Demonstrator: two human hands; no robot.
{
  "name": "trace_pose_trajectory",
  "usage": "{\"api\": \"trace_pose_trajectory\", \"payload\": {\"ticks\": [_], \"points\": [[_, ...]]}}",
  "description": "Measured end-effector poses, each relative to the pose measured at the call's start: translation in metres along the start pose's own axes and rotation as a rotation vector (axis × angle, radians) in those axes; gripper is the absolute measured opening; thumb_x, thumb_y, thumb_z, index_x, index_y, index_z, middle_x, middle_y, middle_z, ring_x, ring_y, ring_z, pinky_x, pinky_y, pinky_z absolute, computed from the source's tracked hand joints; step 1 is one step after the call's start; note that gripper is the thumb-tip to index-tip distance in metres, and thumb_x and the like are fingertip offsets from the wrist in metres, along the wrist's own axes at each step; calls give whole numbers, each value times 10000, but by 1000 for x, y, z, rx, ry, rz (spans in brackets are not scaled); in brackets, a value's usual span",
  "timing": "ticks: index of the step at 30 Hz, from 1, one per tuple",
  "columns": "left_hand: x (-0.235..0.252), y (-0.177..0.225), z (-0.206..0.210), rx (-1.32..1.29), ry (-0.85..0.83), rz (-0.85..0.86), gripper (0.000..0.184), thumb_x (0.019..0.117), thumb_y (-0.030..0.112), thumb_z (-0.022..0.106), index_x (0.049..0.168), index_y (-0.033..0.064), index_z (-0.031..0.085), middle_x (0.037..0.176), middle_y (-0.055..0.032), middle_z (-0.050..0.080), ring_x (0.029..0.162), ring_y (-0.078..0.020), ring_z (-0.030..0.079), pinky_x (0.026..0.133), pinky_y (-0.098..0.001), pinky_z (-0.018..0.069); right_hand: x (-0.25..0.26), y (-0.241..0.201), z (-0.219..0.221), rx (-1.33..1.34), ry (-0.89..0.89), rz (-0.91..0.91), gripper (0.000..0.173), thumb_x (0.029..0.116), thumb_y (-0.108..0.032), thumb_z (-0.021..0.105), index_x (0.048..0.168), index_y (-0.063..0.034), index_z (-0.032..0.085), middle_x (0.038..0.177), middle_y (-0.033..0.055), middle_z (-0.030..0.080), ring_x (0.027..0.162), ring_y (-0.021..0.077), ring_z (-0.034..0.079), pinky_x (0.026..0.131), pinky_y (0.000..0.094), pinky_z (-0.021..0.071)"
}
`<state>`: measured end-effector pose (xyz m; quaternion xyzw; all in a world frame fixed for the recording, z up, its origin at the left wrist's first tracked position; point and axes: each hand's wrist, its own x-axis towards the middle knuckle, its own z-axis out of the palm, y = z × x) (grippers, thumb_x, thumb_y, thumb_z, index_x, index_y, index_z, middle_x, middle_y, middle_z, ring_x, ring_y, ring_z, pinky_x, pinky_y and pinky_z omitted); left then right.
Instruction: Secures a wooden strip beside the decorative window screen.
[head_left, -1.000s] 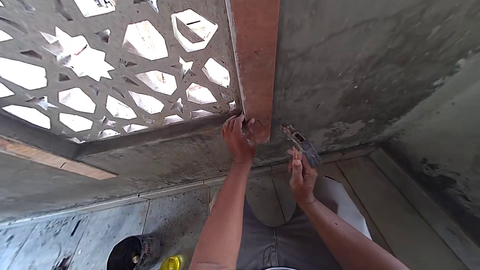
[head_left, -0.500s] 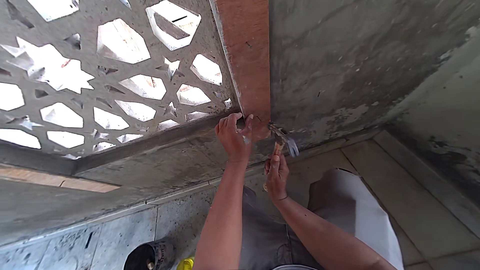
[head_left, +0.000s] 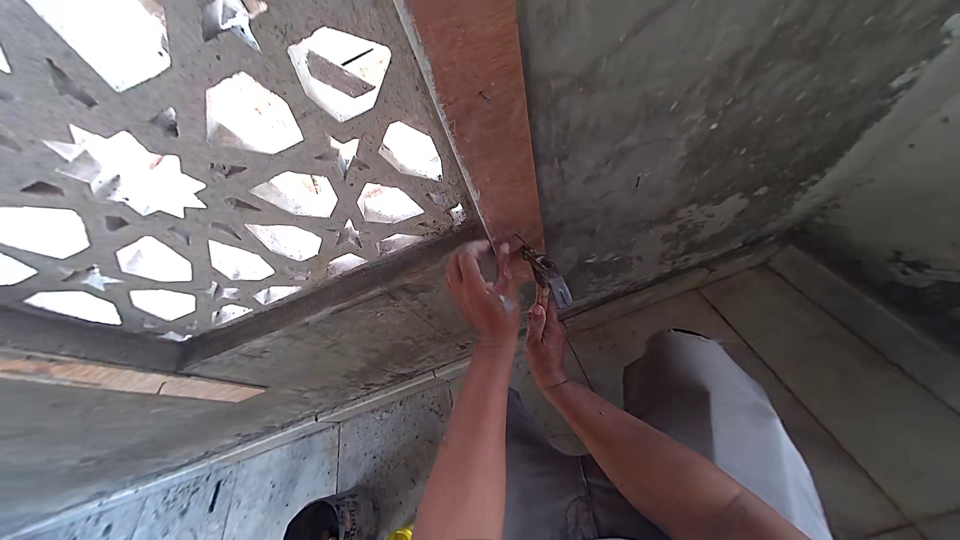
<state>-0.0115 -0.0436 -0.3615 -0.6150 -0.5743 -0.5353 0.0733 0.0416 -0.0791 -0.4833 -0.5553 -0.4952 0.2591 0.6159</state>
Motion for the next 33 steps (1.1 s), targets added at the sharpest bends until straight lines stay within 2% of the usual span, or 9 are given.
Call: {"api": "trace_pose_trajectory", "payload": {"ticks": [2,4,7,10,13,23,29,31,33], "points": [[-7,8,2,-110,-86,-128,203,954,237,719,978,36,706,846,-46,693,736,-99,665,681,-260,574,2,-1,-1,-32,-9,-17,498,1110,-250,363,1347,145,551,1017,210,726,915,203,722,847,342,577],[-3,15,4,-218,-239,-336,248,984,290,689,952,47,720,757,-19,688,622,-71,639,606,-246,552,2,1,0,-60,-10,-26,494,1105,-247,362,1324,142,572,997,218,722,903,243,724,835,368,582],[17,23,5,-387,-410,-571,345,1024,362,620,945,45,732,710,-24,695,538,-93,606,535,-246,519,2,3,2,-59,-10,-25,511,1109,-266,350,1335,138,566,943,201,712,827,232,707,799,368,579],[27,31,6,-540,-445,-709,281,1048,240,592,946,21,736,680,-23,660,494,-61,527,471,-184,430,3,0,1,-44,-23,3,507,1107,-256,354,1333,149,557,925,203,699,823,244,697,809,383,575],[27,34,6,-646,-425,-814,254,1057,161,562,897,17,696,638,-5,580,475,-35,480,443,-149,398,2,-1,0,-25,-41,28,499,1102,-232,355,1348,160,542,938,212,697,847,250,695,835,386,569],[26,16,9,-545,-516,-587,281,1072,147,508,855,51,657,627,23,511,493,-41,436,475,-174,375,4,0,-4,-45,-48,13,506,1101,-247,360,1334,155,558,956,230,708,870,294,711,836,423,573],[26,15,3,-421,-554,-481,274,1079,194,520,995,19,714,764,-33,692,601,-79,621,562,-219,519,6,2,-8,-99,-43,-7,474,1099,-239,371,1254,141,607,881,203,689,802,270,696,787,402,576],[20,12,-5,-319,-485,-361,293,1083,219,510,1058,21,724,811,-39,724,664,-85,674,624,-252,572,7,0,-9,-104,-52,-5,472,1100,-236,372,1263,144,601,887,208,690,808,279,697,789,410,575],[13,4,-9,-184,-295,-213,257,1047,240,579,1020,28,722,812,-46,703,677,-84,659,638,-256,561,7,-1,-11,-96,-65,7,481,1103,-239,370,1298,144,586,949,229,705,870,291,711,834,414,574]]}}
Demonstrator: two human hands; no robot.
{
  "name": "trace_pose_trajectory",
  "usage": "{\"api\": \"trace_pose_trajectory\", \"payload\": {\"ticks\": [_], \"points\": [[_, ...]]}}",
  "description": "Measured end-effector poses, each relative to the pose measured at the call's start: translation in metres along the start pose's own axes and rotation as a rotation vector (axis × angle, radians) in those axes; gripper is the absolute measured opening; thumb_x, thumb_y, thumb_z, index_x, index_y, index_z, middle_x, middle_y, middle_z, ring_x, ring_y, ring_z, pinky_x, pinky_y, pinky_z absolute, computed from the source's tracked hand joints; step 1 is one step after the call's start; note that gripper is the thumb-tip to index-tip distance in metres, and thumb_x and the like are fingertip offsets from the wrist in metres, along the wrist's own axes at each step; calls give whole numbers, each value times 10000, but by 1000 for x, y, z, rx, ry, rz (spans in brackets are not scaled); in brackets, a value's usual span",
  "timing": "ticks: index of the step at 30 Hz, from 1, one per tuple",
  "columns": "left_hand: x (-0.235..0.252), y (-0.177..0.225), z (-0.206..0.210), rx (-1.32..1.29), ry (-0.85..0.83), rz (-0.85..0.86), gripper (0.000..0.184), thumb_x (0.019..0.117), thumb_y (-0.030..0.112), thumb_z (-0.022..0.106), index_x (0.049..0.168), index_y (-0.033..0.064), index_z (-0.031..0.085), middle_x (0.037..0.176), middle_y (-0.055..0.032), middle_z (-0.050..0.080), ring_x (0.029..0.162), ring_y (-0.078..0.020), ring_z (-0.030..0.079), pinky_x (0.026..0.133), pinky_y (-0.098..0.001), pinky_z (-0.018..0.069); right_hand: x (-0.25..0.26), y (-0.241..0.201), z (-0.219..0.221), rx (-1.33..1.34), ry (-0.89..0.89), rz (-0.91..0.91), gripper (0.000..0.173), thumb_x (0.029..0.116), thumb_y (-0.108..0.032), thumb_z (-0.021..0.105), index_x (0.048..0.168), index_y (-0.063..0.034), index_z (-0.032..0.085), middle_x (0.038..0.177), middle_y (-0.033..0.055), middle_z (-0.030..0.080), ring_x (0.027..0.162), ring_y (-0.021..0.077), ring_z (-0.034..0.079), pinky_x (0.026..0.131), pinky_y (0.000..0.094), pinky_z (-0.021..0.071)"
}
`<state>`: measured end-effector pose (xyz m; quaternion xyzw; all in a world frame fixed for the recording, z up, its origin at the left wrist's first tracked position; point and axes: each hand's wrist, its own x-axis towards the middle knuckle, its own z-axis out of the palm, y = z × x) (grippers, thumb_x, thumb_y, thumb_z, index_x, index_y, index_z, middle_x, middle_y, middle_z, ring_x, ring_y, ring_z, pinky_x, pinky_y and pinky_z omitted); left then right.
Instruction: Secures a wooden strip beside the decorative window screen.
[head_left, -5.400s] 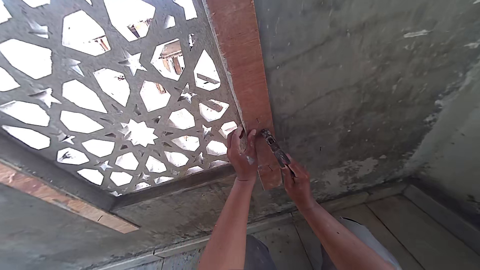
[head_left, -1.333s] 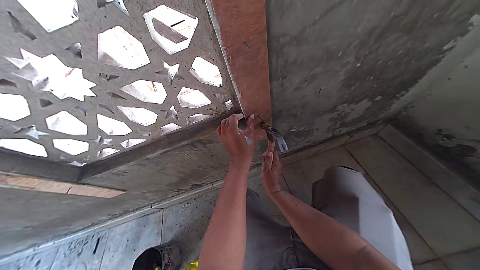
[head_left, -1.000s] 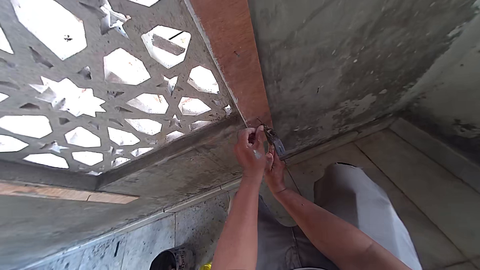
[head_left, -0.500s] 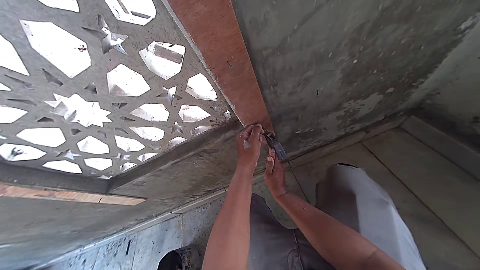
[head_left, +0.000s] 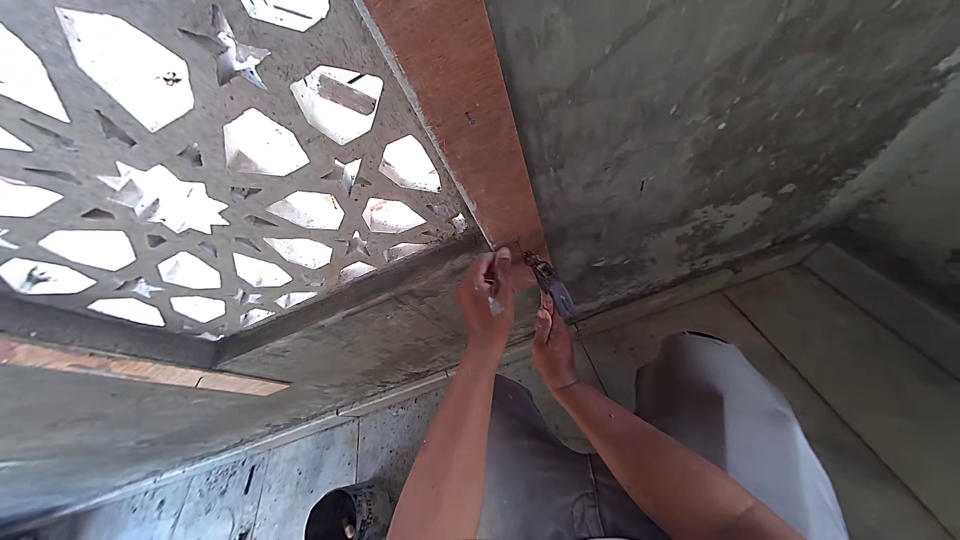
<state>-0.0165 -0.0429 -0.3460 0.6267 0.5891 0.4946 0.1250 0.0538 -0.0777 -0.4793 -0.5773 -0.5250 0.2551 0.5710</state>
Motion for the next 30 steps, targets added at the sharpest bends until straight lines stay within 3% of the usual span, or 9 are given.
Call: {"api": "trace_pose_trajectory", "payload": {"ticks": [2,5,8,13,17,21,25,27,30], "points": [[3,-6,-4,107,119,90,251,991,274,671,1043,29,690,927,-77,675,807,-118,652,724,-261,555,-1,0,0,0,8,-8,479,1100,-230,374,1318,145,578,992,241,714,901,298,718,851,404,573],[21,-7,-11,268,106,194,460,925,397,744,1113,-12,643,1095,-183,655,1044,-308,634,924,-452,518,0,-1,1,2,-3,-6,493,1104,-242,360,1335,142,567,1032,255,709,943,311,714,880,413,563],[36,-8,-11,394,74,268,511,918,439,740,1075,-36,638,1032,-203,678,1027,-367,658,955,-540,496,0,2,1,-1,1,-7,482,1101,-239,375,1294,144,595,958,237,710,886,295,714,847,414,570],[36,-12,-6,367,94,330,407,926,346,753,1005,-26,610,923,-173,672,893,-325,680,854,-487,540,-3,13,17,278,101,-34,550,1120,-353,331,1182,117,610,766,16,580,659,5,543,646,185,494],[43,-2,-16,388,19,291,406,906,364,775,968,-4,613,825,-148,676,765,-294,686,729,-472,559,-8,4,33,615,264,-108,471,1073,-567,371,996,-144,561,759,-150,506,650,-86,485,588,124,441],[48,3,-23,418,-44,261,423,894,390,786,951,9,611,771,-128,669,685,-264,680,632,-454,551,-8,-2,44,688,293,-84,467,1065,-558,418,1030,-126,594,761,-140,523,628,-66,483,562,136,437],[50,-3,-23,420,-26,323,408,888,380,789,934,13,618,773,-109,671,689,-235,684,631,-422,560,-8,-13,49,801,378,-160,405,1040,-608,398,979,-283,632,771,-192,562,680,-95,527,614,112,452],[50,-5,-22,411,-15,343,399,883,372,793,918,16,617,771,-105,670,698,-226,686,635,-409,561,-7,-14,52,831,401,-234,404,1048,-601,380,1018,-307,655,810,-191,601,733,-84,567,672,121,479],[52,-8,-21,395,-3,362,387,873,365,800,909,27,616,765,-91,670,699,-206,693,638,-384,572,-3,-13,63,847,402,-195,396,1044,-600,395,1000,-292,639,773,-185,575,689,-84,546,632,117,467]]}}
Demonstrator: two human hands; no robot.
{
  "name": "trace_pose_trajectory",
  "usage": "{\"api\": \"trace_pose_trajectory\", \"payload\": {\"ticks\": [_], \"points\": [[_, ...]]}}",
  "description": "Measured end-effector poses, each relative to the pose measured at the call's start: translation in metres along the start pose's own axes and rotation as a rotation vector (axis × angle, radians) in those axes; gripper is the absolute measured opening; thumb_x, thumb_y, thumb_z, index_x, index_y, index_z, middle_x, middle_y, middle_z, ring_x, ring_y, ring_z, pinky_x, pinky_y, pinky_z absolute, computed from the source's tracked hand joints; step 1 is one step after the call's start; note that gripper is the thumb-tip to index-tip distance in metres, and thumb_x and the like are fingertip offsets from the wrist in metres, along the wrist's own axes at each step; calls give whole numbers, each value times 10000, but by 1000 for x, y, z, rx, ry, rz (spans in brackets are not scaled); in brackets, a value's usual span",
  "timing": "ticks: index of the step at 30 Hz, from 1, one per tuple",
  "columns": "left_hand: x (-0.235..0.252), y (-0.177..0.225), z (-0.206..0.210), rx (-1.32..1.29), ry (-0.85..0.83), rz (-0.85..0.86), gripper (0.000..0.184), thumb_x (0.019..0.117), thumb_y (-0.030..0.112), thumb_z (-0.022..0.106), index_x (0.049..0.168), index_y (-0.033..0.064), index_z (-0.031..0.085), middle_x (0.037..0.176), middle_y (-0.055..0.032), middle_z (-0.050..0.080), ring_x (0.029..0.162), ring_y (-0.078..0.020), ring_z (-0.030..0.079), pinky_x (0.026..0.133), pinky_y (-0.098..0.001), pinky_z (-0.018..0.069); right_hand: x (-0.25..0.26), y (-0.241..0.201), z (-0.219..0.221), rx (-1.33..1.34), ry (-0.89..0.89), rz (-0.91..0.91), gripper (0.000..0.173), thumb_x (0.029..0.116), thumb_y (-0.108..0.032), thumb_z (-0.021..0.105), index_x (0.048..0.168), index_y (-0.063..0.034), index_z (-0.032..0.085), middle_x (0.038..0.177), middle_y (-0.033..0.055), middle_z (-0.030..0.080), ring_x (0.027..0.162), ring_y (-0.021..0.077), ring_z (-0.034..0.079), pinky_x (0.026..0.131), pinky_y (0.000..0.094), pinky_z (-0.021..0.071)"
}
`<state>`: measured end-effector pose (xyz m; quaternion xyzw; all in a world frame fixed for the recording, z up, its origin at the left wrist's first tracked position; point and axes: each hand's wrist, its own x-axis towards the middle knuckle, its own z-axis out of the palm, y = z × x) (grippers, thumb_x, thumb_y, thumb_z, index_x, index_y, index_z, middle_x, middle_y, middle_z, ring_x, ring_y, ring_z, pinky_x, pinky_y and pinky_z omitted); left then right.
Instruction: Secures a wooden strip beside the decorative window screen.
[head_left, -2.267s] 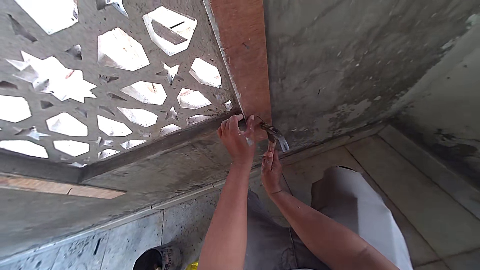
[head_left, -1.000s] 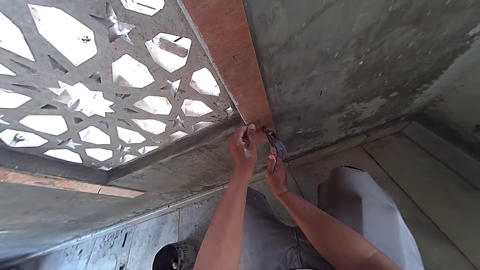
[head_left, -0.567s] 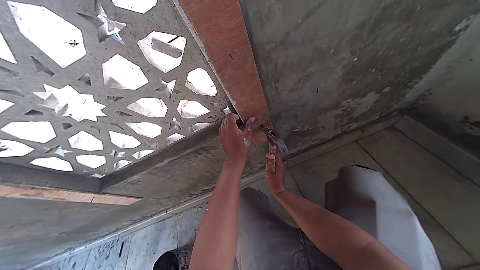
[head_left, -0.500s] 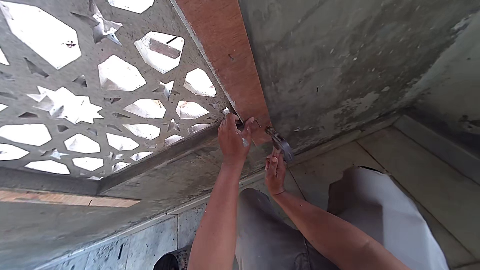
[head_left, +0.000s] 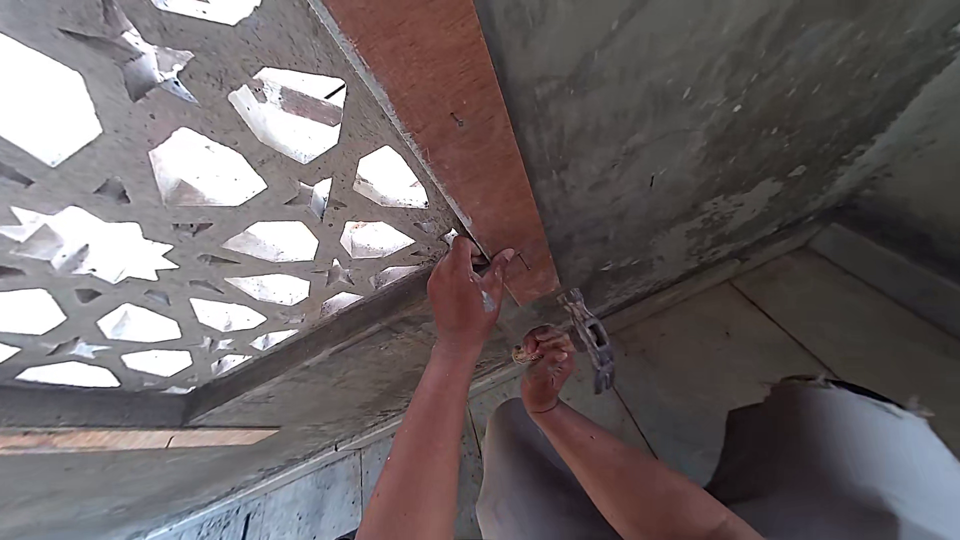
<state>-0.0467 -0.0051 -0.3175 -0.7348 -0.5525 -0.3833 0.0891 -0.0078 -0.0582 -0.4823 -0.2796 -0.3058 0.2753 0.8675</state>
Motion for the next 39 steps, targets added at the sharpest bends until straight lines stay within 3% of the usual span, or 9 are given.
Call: {"api": "trace_pose_trajectory", "payload": {"ticks": [4,8,13,18,21,26,30,34,39], "points": [[0,0,0,-5,-4,-10,375,872,367,801,904,40,620,770,-76,676,715,-193,698,642,-375,574,0,13,3,-79,16,87,378,1034,-588,450,940,-260,612,744,-187,536,653,-93,507,589,111,443],[1,-2,0,3,4,1,360,873,373,794,889,59,618,749,-45,677,702,-160,695,638,-345,574,-4,10,5,97,16,-38,365,1055,-553,425,1070,-293,681,845,-170,637,736,-62,590,681,128,494],[-1,-3,2,25,29,15,361,858,377,799,873,65,618,748,-40,682,710,-143,701,638,-322,571,-2,30,18,15,1,98,345,1038,-574,440,939,-301,627,761,-200,550,675,-99,514,608,104,439],[0,-6,3,24,55,35,333,860,368,788,865,76,628,740,-23,677,711,-122,693,655,-294,571,-7,20,14,133,-10,-65,352,1073,-519,414,1117,-298,685,884,-170,650,791,-56,599,730,133,492],[-2,-7,6,21,69,35,338,858,374,790,869,75,633,751,-21,692,731,-124,707,674,-298,580,-3,26,18,38,-7,69,316,1051,-549,439,981,-321,647,789,-204,570,704,-101,528,639,98,446],[-2,-8,5,12,75,32,317,863,373,786,863,96,631,747,-3,693,727,-105,706,670,-287,583,1,20,14,149,22,-73,366,1060,-549,430,1103,-292,687,874,-154,652,769,-32,601,718,152,497],[-4,-8,6,2,66,34,314,864,366,787,889,91,637,770,0,702,758,-99,711,710,-289,589,-7,34,14,-60,-14,73,352,1053,-550,446,948,-283,650,758,-177,565,684,-83,541,627,118,468],[-3,-8,6,14,83,42,306,864,358,786,871,90,639,749,-7,697,731,-106,706,683,-288,582,1,11,15,210,-32,-90,390,1061,-555,418,1126,-271,677,896,-152,646,783,-43,596,729,136,489],[-2,-8,7,16,85,44,304,863,356,786,873,90,639,746,-4,696,725,-108,709,679,-294,591,8,20,17,160,68,-75,365,1053,-556,442,1084,-286,684,826,-143,642,715,-28,589,682,153,495]]}}
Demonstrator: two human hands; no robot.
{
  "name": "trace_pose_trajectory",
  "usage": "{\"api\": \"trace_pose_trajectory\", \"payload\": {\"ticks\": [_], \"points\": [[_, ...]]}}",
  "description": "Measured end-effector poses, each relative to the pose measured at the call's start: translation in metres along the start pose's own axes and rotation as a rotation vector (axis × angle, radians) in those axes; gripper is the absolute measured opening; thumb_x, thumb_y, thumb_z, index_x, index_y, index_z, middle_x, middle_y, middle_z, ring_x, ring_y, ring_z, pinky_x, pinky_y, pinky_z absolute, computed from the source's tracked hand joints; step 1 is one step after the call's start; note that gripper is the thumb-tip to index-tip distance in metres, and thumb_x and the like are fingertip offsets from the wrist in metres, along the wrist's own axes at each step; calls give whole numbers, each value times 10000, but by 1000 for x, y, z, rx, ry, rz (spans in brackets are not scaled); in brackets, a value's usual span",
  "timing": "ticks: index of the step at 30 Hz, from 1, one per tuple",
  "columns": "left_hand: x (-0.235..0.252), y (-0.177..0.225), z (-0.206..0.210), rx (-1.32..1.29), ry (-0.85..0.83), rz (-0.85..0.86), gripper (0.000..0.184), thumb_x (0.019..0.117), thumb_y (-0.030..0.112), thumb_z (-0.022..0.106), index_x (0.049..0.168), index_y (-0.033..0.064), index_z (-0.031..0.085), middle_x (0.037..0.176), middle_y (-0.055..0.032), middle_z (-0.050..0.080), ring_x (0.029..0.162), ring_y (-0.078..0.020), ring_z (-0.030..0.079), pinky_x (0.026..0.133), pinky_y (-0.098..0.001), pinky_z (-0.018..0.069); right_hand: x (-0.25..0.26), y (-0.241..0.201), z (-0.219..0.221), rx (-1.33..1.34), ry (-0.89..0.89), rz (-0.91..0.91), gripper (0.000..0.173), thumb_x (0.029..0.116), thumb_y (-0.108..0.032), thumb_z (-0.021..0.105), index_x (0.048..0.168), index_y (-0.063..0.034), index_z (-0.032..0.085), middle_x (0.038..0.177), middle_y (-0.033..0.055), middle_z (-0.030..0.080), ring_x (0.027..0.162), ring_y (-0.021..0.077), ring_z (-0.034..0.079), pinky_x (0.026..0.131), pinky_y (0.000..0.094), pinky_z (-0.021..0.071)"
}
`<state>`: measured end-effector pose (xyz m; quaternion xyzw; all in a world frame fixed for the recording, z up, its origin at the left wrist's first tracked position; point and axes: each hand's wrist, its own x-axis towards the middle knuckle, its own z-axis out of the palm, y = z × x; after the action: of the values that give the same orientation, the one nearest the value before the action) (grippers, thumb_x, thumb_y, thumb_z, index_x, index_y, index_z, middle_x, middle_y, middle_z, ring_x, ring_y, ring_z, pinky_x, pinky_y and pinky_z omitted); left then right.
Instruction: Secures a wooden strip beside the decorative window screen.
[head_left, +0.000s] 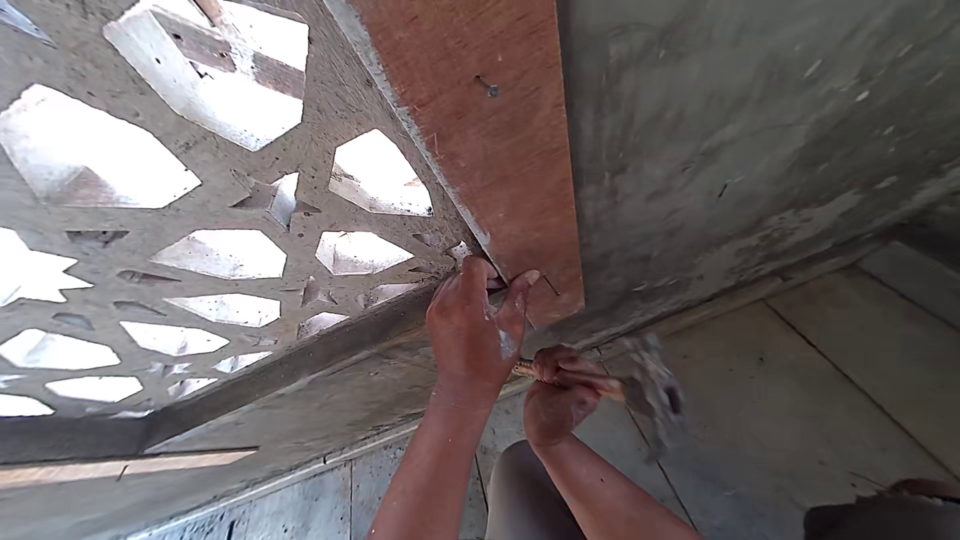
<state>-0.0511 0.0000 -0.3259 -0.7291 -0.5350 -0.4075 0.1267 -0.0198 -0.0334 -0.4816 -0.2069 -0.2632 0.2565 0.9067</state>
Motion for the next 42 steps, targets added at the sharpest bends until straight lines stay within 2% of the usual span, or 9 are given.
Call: {"api": "trace_pose_trajectory", "payload": {"ticks": [2,8,12,17,20,26,32,37,42], "points": [[-1,1,1,0,2,3,314,861,360,788,878,84,639,752,-7,694,727,-107,706,683,-289,586,-4,7,-3,-102,0,84,306,1044,-540,470,1020,-320,682,821,-186,624,716,-73,570,662,112,478],[-2,-1,1,6,16,17,314,861,363,786,874,87,635,741,-7,693,718,-103,701,679,-280,577,-1,-2,-7,-2,-84,-71,371,1066,-539,428,1164,-280,674,935,-158,662,849,-42,610,787,148,495],[-2,0,1,-6,14,7,323,852,360,799,877,85,633,750,-8,692,728,-104,704,684,-280,584,1,10,-3,-97,-36,107,328,1049,-541,449,1011,-311,680,807,-184,611,691,-76,552,623,112,466],[0,-1,2,7,20,16,314,863,369,780,867,92,631,737,4,683,709,-94,685,673,-275,562,-1,3,-10,-92,-128,-27,372,1070,-544,403,1087,-287,672,884,-172,642,816,-61,598,762,131,490],[-2,-1,1,0,14,21,312,863,359,785,873,87,632,749,-1,690,722,-98,697,680,-275,573,-6,10,-9,-158,-63,149,361,1048,-558,443,966,-299,681,768,-181,587,669,-74,541,605,113,460],[-1,-2,2,-7,19,24,298,871,354,776,861,95,629,730,8,678,708,-89,684,679,-271,566,5,1,-10,60,-48,-62,397,1062,-543,427,1124,-242,678,881,-129,652,758,-25,600,711,148,496],[0,-2,2,3,16,34,309,868,358,778,862,85,632,729,-1,679,703,-98,684,676,-275,564,3,2,-12,-197,-24,101,315,1042,-545,466,1007,-309,672,793,-193,598,686,-88,543,629,103,457],[0,-2,2,9,23,32,307,867,359,776,858,85,637,723,-6,679,700,-107,685,680,-282,560,10,-4,-12,-100,-83,-85,360,1071,-528,423,1132,-284,681,891,-174,656,790,-64,601,738,122,488],[0,-2,1,8,18,28,311,858,354,787,855,86,630,721,-3,671,690,-103,672,661,-273,551,6,2,-14,-126,-57,42,337,1057,-529,448,1039,-295,690,819,-175,627,686,-70,564,629,108,471]]}}
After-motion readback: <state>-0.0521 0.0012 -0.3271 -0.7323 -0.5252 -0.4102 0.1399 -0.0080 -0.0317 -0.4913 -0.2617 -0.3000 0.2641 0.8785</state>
